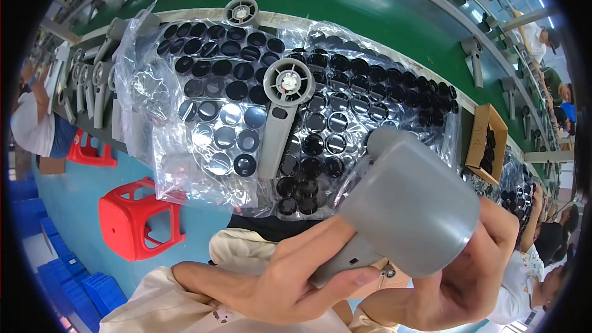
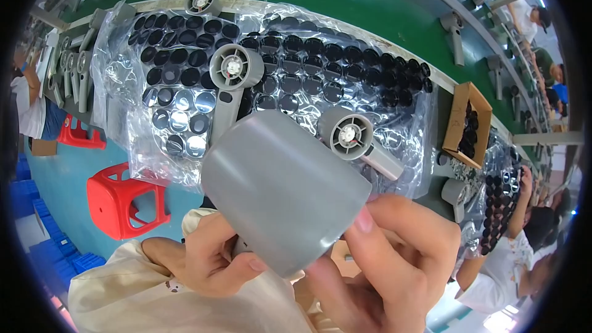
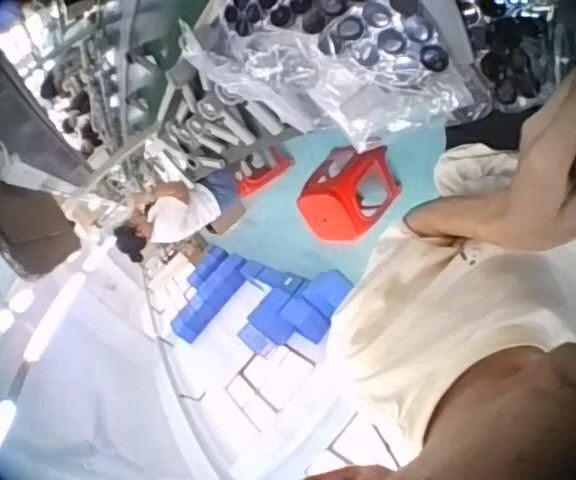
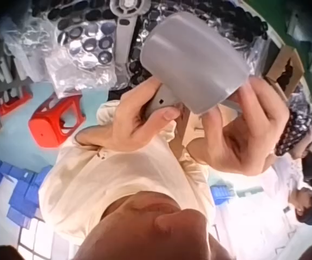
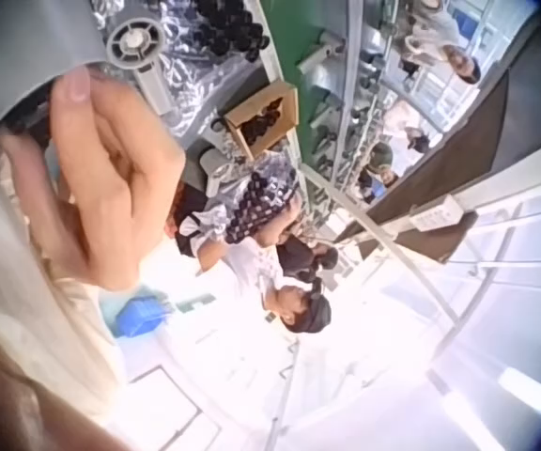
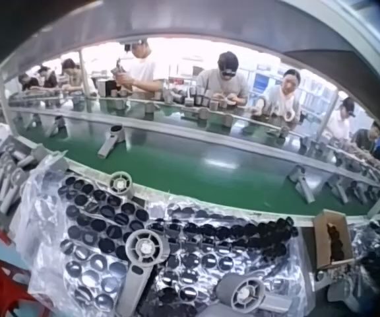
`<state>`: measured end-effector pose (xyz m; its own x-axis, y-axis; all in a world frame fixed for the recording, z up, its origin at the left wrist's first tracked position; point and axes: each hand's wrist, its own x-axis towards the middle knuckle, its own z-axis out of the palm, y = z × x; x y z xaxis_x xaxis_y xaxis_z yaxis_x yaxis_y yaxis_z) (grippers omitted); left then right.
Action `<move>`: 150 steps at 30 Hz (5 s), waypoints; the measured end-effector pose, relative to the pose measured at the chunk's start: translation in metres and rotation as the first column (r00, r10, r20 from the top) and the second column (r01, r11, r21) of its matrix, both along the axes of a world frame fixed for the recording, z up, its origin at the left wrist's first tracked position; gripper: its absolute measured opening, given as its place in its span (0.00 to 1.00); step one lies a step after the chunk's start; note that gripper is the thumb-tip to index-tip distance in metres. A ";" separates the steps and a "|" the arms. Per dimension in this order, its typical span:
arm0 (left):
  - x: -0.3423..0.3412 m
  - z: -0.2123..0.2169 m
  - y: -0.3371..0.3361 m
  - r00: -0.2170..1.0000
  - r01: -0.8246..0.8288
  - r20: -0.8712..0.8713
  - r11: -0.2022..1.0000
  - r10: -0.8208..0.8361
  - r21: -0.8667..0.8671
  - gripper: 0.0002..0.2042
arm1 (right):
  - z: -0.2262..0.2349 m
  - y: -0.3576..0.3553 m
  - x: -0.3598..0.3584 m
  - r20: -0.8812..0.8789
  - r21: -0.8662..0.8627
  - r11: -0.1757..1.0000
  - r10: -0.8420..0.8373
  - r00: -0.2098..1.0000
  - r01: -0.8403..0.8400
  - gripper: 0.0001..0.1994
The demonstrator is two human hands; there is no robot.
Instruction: The person assembles handheld fans by taking gray fan bodies, fitting black circular caps into the fan heads by hand, and placing the assembled fans onto the workbench and conveyor track.
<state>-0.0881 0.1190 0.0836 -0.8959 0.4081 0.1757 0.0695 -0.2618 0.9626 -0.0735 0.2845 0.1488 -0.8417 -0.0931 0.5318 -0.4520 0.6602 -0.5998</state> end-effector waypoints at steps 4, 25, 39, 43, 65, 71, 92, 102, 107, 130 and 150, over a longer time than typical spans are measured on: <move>0.001 -0.001 -0.002 0.993 0.007 0.120 0.999 -0.013 0.050 0.16 | -0.003 -0.006 -0.001 -0.086 0.035 0.999 -0.004 0.996 0.007 0.24; -0.001 -0.002 -0.009 0.968 0.189 0.161 0.981 -0.192 0.029 0.23 | -0.006 -0.007 -0.001 -0.072 -0.029 0.995 -0.096 0.993 0.094 0.20; 0.001 -0.004 -0.006 0.992 0.122 0.016 0.992 -0.122 -0.040 0.24 | -0.009 -0.006 -0.004 -0.164 -0.007 0.998 -0.059 0.985 0.058 0.21; 0.005 -0.003 -0.003 0.987 0.082 0.141 0.997 -0.082 0.005 0.21 | -0.011 -0.006 -0.004 -0.156 -0.047 0.995 -0.094 0.983 0.088 0.20; -0.006 -0.006 -0.008 0.993 0.119 0.027 0.981 -0.117 -0.154 0.21 | -0.030 -0.020 -0.005 0.015 -0.240 0.933 -0.271 0.962 0.267 0.22; -0.001 -0.013 0.001 0.907 0.245 0.288 0.941 -0.307 0.233 0.18 | -0.045 -0.009 -0.016 -0.150 -0.182 0.937 -0.327 0.933 0.299 0.28; -0.016 -0.003 0.013 0.906 -0.071 -0.420 0.996 0.041 -0.054 0.30 | -0.050 -0.045 0.015 0.179 -0.583 0.723 -0.329 0.927 0.369 0.37; -0.013 0.006 0.010 0.975 0.048 -0.215 0.998 -0.053 -0.027 0.27 | -0.050 -0.055 0.023 0.329 -0.681 0.574 -0.314 0.891 0.454 0.42; -0.012 0.008 0.010 0.985 0.051 -0.167 0.998 -0.047 0.020 0.26 | -0.048 -0.055 0.024 0.318 -0.614 0.639 -0.337 0.886 0.463 0.41; -0.023 0.021 -0.008 0.704 -0.252 -0.710 0.931 -0.011 -0.265 0.26 | -0.061 -0.051 0.030 0.129 -0.593 0.708 -0.387 0.913 0.384 0.46; -0.043 0.007 -0.006 0.900 0.005 -0.371 0.855 -0.230 -0.518 0.21 | -0.083 -0.045 0.038 0.282 -0.605 0.709 -0.237 0.930 0.364 0.47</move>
